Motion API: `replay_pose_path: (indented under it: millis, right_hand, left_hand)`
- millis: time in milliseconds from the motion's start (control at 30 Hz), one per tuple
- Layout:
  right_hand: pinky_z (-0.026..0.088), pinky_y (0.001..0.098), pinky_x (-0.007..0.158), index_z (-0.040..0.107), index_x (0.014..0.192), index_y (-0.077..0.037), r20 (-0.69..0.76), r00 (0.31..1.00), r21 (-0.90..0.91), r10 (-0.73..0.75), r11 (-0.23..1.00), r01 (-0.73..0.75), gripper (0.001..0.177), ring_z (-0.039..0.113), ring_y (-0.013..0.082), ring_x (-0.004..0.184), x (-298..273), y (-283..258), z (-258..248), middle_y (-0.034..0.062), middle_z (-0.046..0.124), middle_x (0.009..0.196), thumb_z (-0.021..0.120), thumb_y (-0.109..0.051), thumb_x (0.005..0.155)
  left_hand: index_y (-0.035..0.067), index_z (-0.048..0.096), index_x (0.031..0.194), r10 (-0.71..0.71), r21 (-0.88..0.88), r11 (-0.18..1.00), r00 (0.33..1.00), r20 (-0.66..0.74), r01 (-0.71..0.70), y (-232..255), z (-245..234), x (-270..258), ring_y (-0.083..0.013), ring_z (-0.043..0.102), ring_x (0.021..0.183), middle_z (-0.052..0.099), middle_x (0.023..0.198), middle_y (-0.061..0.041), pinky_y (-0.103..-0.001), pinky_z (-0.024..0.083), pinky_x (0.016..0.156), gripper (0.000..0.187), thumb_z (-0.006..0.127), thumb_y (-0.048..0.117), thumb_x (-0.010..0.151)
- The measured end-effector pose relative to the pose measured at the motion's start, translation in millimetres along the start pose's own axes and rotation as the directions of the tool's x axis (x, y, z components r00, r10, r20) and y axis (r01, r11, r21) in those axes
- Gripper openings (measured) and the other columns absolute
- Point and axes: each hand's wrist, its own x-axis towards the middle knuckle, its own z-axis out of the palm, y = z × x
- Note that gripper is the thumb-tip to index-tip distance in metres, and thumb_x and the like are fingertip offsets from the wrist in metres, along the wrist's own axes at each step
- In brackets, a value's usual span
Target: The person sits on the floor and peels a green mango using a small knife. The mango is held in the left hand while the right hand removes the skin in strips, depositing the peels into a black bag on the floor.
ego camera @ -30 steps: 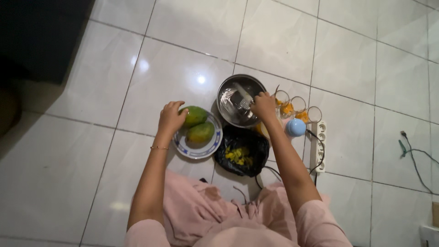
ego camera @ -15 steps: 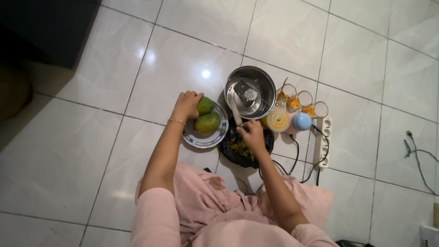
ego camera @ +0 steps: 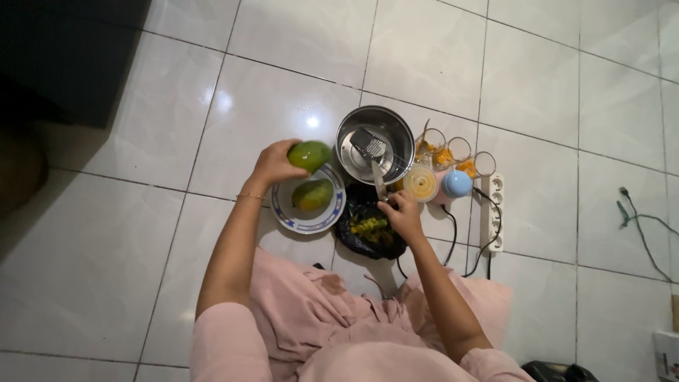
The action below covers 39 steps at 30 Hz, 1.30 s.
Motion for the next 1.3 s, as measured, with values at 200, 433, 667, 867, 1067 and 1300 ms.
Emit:
replay_pose_path:
  millis: [200,433,667,867,1067,1300]
  right_hand:
    - [0.048,0.0349,0.078,0.068,0.085,0.001,-0.038,0.994,0.212,0.105,0.973,-0.095,0.025,0.061,0.0250,0.086,-17,-14,-2,0.0092,0.061,0.086,0.082,-0.019,0.082]
    - [0.048,0.0332,0.076,0.069,0.090,0.002,-0.103,0.987,0.199,0.126,0.975,-0.104,0.028,0.060,0.0214,0.083,-43,-26,-30,0.0087,0.060,0.087,0.083,-0.020,0.083]
    - [0.047,0.0282,0.067,0.069,0.091,0.002,-0.226,0.953,0.328,0.204,0.937,-0.123,0.027,0.058,0.0148,0.073,-76,-15,-69,0.0065,0.062,0.082,0.084,-0.020,0.088]
    - [0.047,0.0256,0.046,0.061,0.095,-0.004,-0.032,0.860,0.788,0.509,0.543,-0.292,0.024,0.060,0.0116,0.053,-109,2,-86,0.0058,0.065,0.077,0.071,-0.026,0.096]
    - [0.035,0.0256,0.037,0.056,0.096,-0.004,-0.010,0.786,0.787,0.618,0.490,-0.375,0.027,0.051,0.0103,0.044,-132,39,-126,0.0102,0.065,0.075,0.069,-0.028,0.098]
    - [0.030,0.0267,0.037,0.066,0.092,-0.001,0.039,0.790,0.734,0.611,0.520,-0.438,0.022,0.045,0.0093,0.041,-136,61,-154,0.0093,0.068,0.074,0.074,-0.021,0.090]
  left_hand:
    - [-0.004,0.062,0.132,0.049,-0.931,0.363,0.999,-0.015,-0.032,50,40,-39,-0.0225,0.067,0.104,0.068,0.118,-0.015,-0.034,0.058,0.091,0.069,0.080,0.033,0.077]
    - [-0.001,0.061,0.127,-0.040,-0.979,-0.204,0.999,0.016,0.007,103,122,-79,-0.0231,0.063,0.106,0.066,0.115,-0.010,-0.034,0.054,0.093,0.064,0.078,0.036,0.079]
    - [0.006,0.043,0.137,-0.182,-0.946,0.314,0.983,0.029,0.086,165,117,-101,-0.0263,0.061,0.114,0.059,0.124,-0.011,-0.039,0.056,0.098,0.077,0.079,0.021,0.070]
    - [0.013,0.048,0.135,-0.230,-0.987,0.022,0.962,0.147,0.156,197,147,-128,-0.0273,0.063,0.113,0.056,0.125,-0.010,-0.047,0.061,0.089,0.074,0.078,0.027,0.069]
    - [0.013,0.058,0.128,-0.440,-0.930,-0.275,0.828,0.348,0.244,196,225,-112,-0.0264,0.064,0.104,0.063,0.118,-0.010,-0.043,0.059,0.083,0.070,0.080,0.047,0.071]
    - [0.021,0.066,0.119,-0.681,-0.947,-0.211,0.658,0.321,0.244,189,285,-69,-0.0178,0.064,0.100,0.068,0.115,0.001,-0.033,0.038,0.085,0.065,0.073,0.058,0.066]
